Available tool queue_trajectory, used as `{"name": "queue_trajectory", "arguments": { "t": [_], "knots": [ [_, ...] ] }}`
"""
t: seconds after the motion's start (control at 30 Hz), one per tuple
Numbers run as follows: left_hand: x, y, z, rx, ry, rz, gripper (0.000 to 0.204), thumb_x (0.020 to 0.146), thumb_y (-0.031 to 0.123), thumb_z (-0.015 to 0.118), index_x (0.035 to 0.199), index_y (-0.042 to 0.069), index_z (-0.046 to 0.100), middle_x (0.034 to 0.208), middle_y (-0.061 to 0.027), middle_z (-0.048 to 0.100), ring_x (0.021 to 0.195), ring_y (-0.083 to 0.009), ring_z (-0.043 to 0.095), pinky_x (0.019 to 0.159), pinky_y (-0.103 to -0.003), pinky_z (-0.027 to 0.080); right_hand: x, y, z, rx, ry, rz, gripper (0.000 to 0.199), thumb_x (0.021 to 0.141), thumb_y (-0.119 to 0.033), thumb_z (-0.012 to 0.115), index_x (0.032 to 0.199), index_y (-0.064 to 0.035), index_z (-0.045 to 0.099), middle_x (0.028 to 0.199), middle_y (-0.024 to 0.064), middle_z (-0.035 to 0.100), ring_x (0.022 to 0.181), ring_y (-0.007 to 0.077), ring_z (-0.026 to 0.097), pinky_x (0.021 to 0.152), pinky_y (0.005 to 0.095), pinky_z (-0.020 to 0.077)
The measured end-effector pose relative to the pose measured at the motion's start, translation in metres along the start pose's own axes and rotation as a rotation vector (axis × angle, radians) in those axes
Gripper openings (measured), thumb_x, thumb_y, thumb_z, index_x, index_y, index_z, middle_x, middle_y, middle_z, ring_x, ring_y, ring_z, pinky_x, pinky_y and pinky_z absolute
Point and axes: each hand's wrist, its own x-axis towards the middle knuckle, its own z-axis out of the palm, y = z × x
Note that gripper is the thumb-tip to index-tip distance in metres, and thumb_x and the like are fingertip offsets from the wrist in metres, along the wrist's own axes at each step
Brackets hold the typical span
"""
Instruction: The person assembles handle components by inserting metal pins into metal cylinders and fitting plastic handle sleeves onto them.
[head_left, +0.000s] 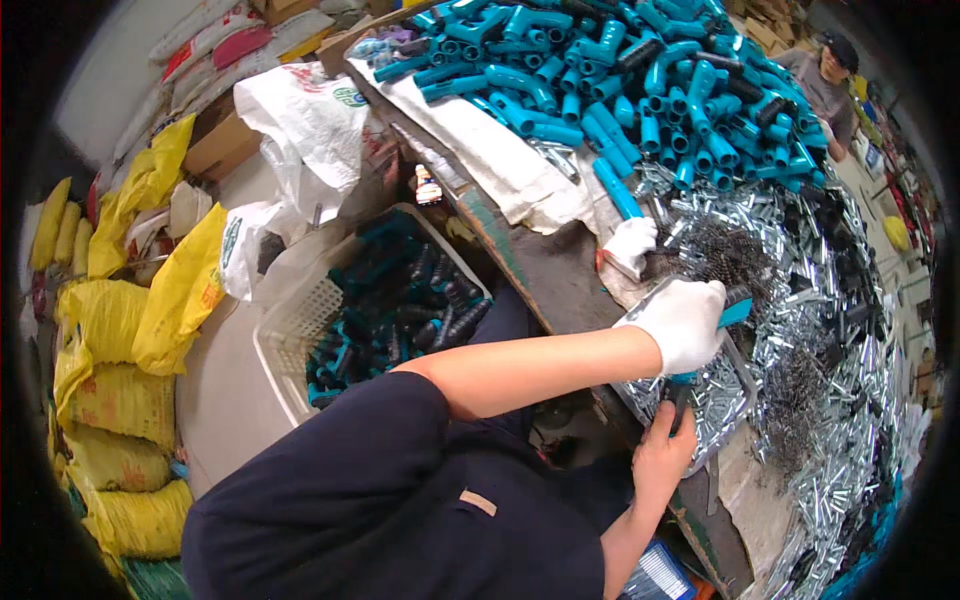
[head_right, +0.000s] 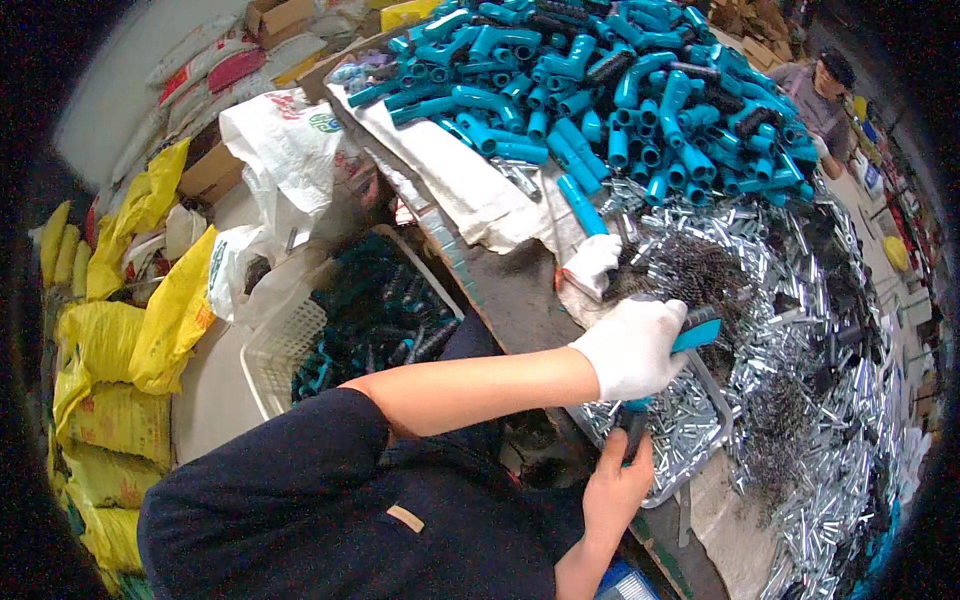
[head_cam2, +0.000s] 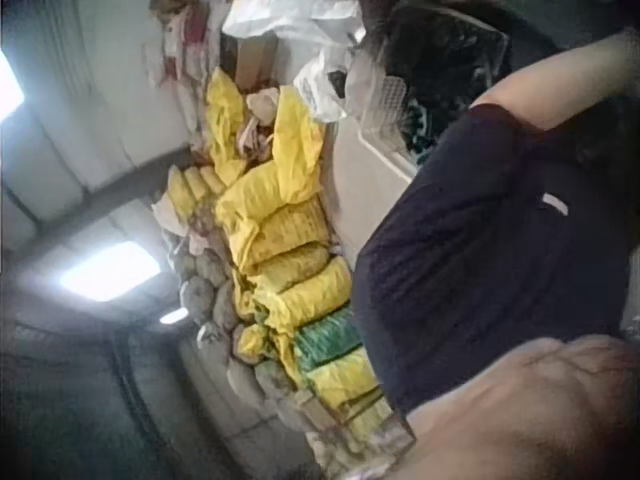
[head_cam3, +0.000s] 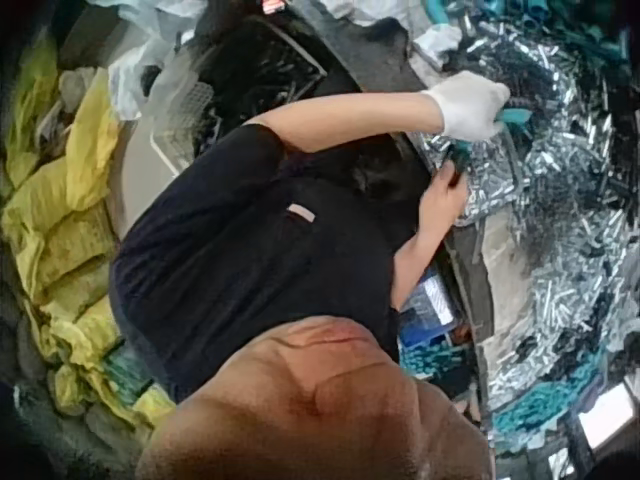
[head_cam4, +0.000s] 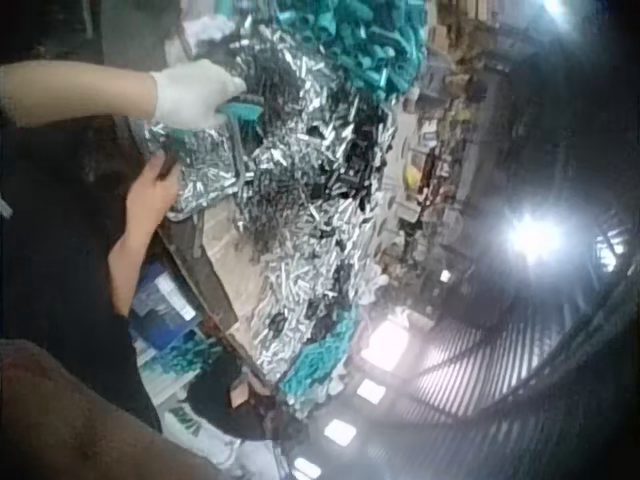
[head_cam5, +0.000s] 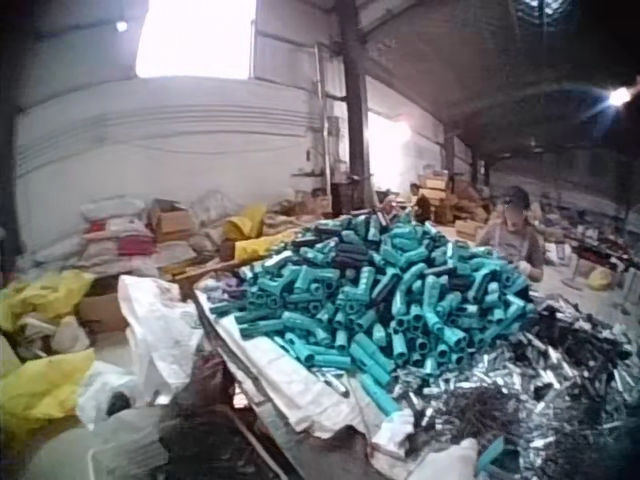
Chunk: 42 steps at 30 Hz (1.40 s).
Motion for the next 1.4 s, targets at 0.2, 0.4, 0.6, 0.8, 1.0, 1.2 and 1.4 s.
{"name": "queue_trajectory", "arguments": {
  "t": [0.2,0.4,0.6,0.8,1.0,1.2,1.4],
  "knots": [
    [0.003,0.003,-0.007,-0.076,-0.05,0.084,0.025,0.076,0.016,0.067,0.091,-0.001,0.058,0.081,-0.0228,0.065,0.081,-0.042,0.065,0.074,-0.048,0.052,0.001,0.024,-0.002,-0.149,0.06,-0.086,0.044,0.1,-0.044,0.047,0.113,-0.003,0.057,0.056,0.0057,0.046,0.035,0.013,0.037,0.033,0.0269,0.0284],
    [-0.016,0.025,0.015,-1.748,-0.33,0.286,0.047,0.085,0.047,0.067,0.106,0.006,0.06,0.103,-0.0148,0.067,0.096,-0.0293,0.062,0.09,-0.045,0.047,-0.013,-0.007,-0.029,1.364,-0.693,0.284,0.084,0.087,-0.076,0.036,0.118,0.0008,0.046,0.05,0.0046,0.038,0.028,0.0132,0.034,0.027,0.0257,0.0265],
    [0.001,0.019,-0.02,-1.392,-0.668,-0.083,0.069,0.094,0.064,0.042,0.113,0.001,0.063,0.1,-0.0163,0.07,0.09,-0.0231,0.065,0.082,-0.034,0.05,-0.008,-0.001,-0.049,0.923,-0.732,0.229,0.088,0.087,-0.074,0.045,0.12,0.0078,0.045,0.051,0.0051,0.041,0.031,0.0122,0.035,0.029,0.0252,0.0274],
    [0.027,0.017,-0.047,-0.945,-0.462,0.26,0.045,0.096,0.038,0.047,0.104,0.002,0.072,0.096,-0.0088,0.071,0.092,-0.0152,0.063,0.088,-0.031,0.048,-0.008,-0.028,-0.063,0.803,-0.082,0.495,0.068,0.098,-0.064,0.03,0.129,-0.0057,0.044,0.051,0.0029,0.037,0.029,0.0126,0.033,0.027,0.0262,0.0267],
    [0.047,0.027,-0.03,-0.686,-0.62,0.279,0.035,0.092,0.028,0.048,0.102,0.007,0.074,0.107,-0.0111,0.07,0.102,-0.0193,0.063,0.095,-0.032,0.045,-0.026,-0.008,-0.035,0.689,-0.636,0.279,0.067,0.096,-0.064,0.035,0.127,-0.0052,0.048,0.055,0.0039,0.044,0.031,0.013,0.033,0.028,0.0264,0.0248],
    [0.064,-0.02,-0.017,-0.399,-0.34,0.38,0.037,0.093,0.031,0.048,0.102,0.006,0.074,0.105,-0.01,0.071,0.1,-0.0197,0.063,0.092,-0.033,0.046,-0.015,-0.009,-0.057,1.085,-0.18,0.368,0.062,0.099,-0.059,0.036,0.127,-0.0057,0.048,0.059,0.0029,0.046,0.032,0.0118,0.034,0.029,0.0264,0.0265],
    [0.039,0.021,-0.034,-0.796,-0.578,0.219,0.038,0.091,0.035,0.052,0.104,0.007,0.074,0.106,-0.008,0.071,0.095,-0.0174,0.064,0.09,-0.031,0.048,-0.009,-0.012,-0.03,0.57,-0.155,0.566,0.061,0.099,-0.06,0.035,0.122,-0.0064,0.052,0.055,0.0009,0.044,0.032,0.0098,0.034,0.029,0.0246,0.0267]
  ]
}}
